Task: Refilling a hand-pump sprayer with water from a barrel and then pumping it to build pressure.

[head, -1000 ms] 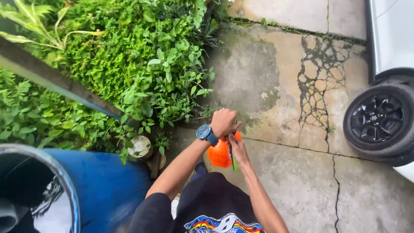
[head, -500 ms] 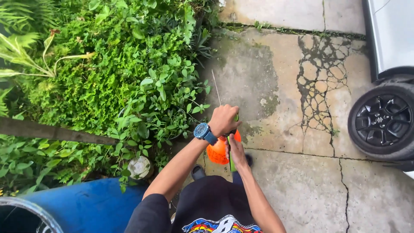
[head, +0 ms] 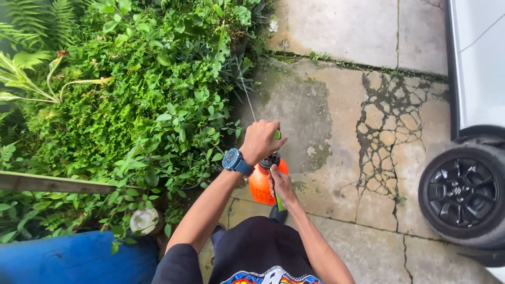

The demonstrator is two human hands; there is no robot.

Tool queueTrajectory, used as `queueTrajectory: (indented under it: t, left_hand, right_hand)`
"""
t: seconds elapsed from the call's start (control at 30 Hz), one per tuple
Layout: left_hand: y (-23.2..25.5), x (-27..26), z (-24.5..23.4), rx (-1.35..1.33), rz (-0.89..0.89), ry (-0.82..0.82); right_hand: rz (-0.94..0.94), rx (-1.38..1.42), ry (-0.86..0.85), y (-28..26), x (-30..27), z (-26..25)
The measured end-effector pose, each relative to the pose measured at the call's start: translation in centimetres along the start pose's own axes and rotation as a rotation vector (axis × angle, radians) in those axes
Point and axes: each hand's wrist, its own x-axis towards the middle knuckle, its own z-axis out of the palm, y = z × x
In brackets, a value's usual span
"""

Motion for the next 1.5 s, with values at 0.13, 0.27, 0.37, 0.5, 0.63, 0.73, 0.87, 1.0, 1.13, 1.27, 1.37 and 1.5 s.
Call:
queueTrajectory:
  t: [0.13, 0.27, 0.37, 0.5, 0.63, 0.73, 0.87, 1.0, 1.13, 1.27, 1.37, 1.5]
  left_hand:
    - [2.1, 3.7, 0.5, 0.027, -0.031, 0.076]
    - [3.8, 6.6, -1.2, 0.021, -0.059, 0.121]
    - [4.4, 9.0, -1.4, 0.035, -0.056, 0.146]
    - [4.0, 12.6, -0.4, 0.089, -0.062, 0.174]
    - [3.0, 15.8, 0.3, 0.265, -0.046, 0.299]
    - [1.0, 19.2, 1.6, 0.362, -0.023, 0.380]
    - [-2.1, 23.3, 3.3, 0.454, -0.075, 0.401]
    - [-5.6, 26.1, 7.3, 0.471, -0.147, 0.351]
    - [-9.1, 26.8, 14.4, 0.414, -0.167, 0.195]
    - [-10.7, 29.4, 14.9, 0.348, -0.106, 0.189]
    - [-12.0, 31.9, 15.0, 0.309, -0.089, 0.148]
    - [-13.5, 36.4, 16.2, 0.300, -0.144, 0.150]
  right_hand:
    - [-0.021, -0.010, 0.000, -2.1, 2.9, -3.8]
    - [-0.070, -0.055, -0.030, -3.6, 5.5, -6.6]
    - [-0.055, -0.025, -0.066, -4.0, 7.7, -8.4]
    - [-0.053, -0.036, -0.060, -5.5, 10.9, -9.4]
    - [-0.054, -0.072, -0.072, -7.6, 13.8, -9.3]
    - [-0.040, -0.107, -0.080, -9.6, 16.6, -9.3]
    - [0.022, -0.139, -0.125, -10.8, 21.2, -8.9]
    - [0.068, -0.163, -0.121, -13.2, 24.5, -8.0]
    - [0.108, -0.162, -0.114, -14.3, 27.5, -7.8]
    - [0.122, -0.201, -0.145, -16.1, 30.6, -8.2]
    - [0.123, -0.208, -0.167, -16.6, 33.5, -9.2]
    - [0.129, -0.226, -0.204, -18.3, 38.0, -10.5]
